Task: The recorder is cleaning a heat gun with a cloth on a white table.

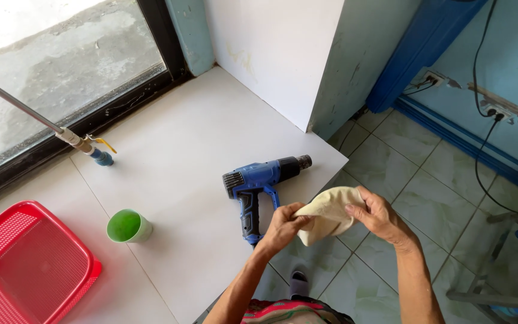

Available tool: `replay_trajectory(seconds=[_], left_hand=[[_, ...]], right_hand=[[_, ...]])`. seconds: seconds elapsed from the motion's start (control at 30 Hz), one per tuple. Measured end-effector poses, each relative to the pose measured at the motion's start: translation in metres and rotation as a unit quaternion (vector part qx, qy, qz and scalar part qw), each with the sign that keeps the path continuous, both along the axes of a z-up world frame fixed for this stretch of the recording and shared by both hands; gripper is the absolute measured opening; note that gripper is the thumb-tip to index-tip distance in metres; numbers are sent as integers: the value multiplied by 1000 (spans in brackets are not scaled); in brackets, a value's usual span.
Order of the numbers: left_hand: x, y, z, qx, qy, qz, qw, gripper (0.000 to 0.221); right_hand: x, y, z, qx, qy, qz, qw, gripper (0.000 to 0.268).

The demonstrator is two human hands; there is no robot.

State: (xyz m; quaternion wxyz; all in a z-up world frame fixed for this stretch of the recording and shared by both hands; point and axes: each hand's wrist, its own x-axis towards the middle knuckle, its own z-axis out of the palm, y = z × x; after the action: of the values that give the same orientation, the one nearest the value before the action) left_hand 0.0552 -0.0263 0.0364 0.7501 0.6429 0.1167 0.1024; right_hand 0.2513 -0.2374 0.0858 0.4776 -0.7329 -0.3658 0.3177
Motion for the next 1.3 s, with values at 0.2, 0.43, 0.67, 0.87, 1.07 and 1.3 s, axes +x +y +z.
replay_trajectory(seconds=[0.2, 0.43, 0.67, 0.87, 1.07, 1.3], left_hand=[[10, 6, 29, -209, -21, -5, 978, 31], [25, -2, 28, -310, 0, 71, 948, 36], [6, -6, 23, 50, 121, 180, 975, 44], [-13, -19, 31, 419, 120, 270, 859, 45], [-24, -20, 16, 398, 155, 255, 867, 64], [-26, -14, -36, 467, 116, 214, 850, 68]], right_hand=[[-18, 22, 30, 28, -71, -49, 996, 79], [-29, 33, 1, -88, -42, 133, 986, 66], [10, 39, 50, 82, 162, 188, 965, 53], [41, 57, 17, 164, 235, 22, 958, 52], [45, 94, 12, 207, 122, -46, 970, 31], [-1, 150, 84, 95, -155, -114, 977, 33]])
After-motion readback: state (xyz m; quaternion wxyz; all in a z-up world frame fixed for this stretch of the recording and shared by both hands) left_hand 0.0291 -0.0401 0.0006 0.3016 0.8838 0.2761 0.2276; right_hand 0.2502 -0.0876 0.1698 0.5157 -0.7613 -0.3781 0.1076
